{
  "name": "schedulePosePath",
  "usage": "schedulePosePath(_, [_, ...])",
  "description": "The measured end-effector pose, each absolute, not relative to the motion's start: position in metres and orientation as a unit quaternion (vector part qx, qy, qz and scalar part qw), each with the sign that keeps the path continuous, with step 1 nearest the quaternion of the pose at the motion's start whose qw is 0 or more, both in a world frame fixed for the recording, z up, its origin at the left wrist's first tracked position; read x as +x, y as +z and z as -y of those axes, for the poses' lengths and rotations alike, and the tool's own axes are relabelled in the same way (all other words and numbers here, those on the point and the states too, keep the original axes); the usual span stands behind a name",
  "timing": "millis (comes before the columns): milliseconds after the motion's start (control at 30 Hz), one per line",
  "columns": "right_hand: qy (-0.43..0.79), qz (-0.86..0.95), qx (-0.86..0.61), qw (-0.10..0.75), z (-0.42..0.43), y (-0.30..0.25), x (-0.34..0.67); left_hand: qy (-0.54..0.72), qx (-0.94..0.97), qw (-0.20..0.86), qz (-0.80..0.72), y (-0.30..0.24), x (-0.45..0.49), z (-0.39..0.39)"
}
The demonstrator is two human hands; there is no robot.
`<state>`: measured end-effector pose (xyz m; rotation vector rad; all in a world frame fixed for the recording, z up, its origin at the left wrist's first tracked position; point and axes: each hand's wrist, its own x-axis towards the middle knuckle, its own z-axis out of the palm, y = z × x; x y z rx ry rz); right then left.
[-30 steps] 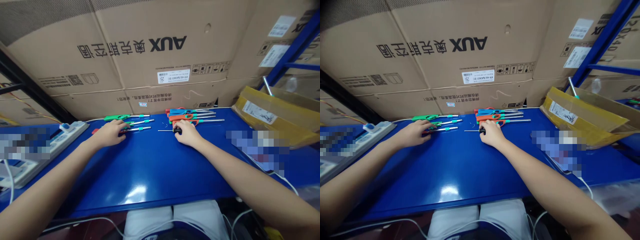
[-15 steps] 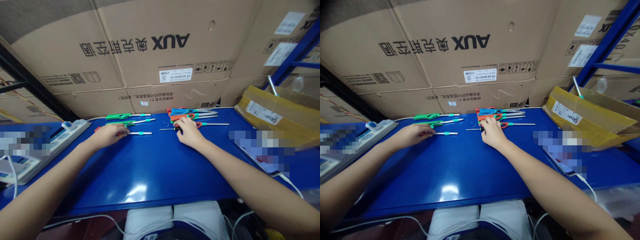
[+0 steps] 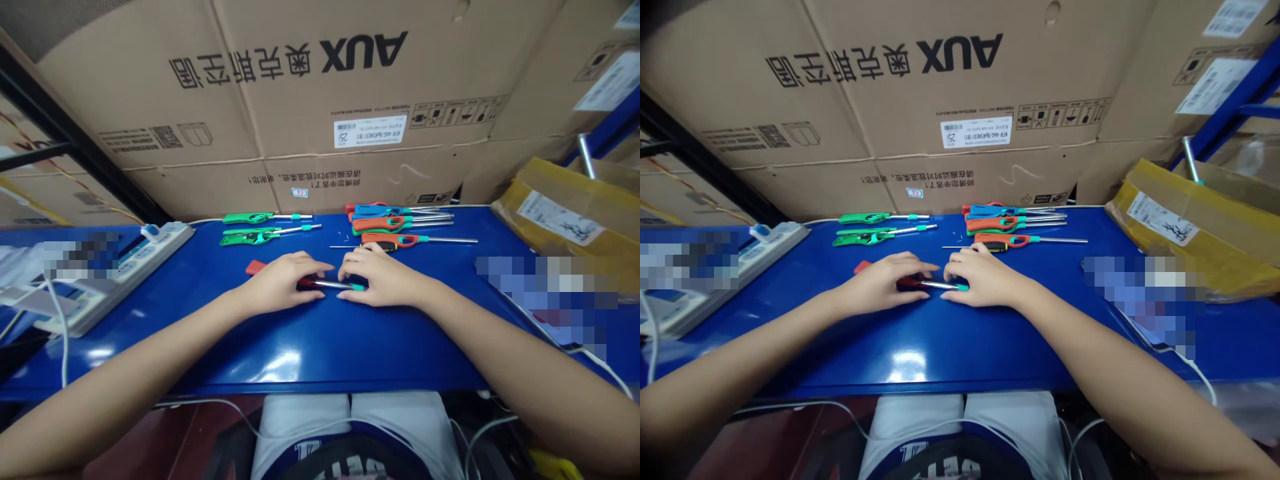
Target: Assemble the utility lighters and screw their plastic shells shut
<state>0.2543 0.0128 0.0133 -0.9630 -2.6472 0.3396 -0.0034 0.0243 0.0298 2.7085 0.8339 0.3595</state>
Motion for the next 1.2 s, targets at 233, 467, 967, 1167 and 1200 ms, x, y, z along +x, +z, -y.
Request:
schedulePosePath(233, [0.16,0.914,-0.368,0.06,-0.02,0.028,0.286,0.028,0.93,0.151,-0.333,0.053,-0.029,-0.04])
schedulePosePath(467, [0.136,0.907,-0.387,0.095,-0.01,0.039,0.277,0.05,0.928,0.203,-0.308,0.041,-0.033,-0.038])
schedulePosePath(967, [0.152,0.908,-0.351,0.168,-0.001,0.013,0.256,0.159,0.939,0.13,-0.275,0.018,-0.012,-0.011])
schedulePosePath(1167, [0.123,0.941,-0.291,0.122,0.001,0.016,0.257,0.148,0.959,0.087,-0.225,0.018,-0.011,-0.006])
schedulePosePath(1200, [0.117,0.944,-0.284,0.122,0.002,0.016,0.258,0.152,0.96,0.085,-0.218,0.018,-0.011,-0.006])
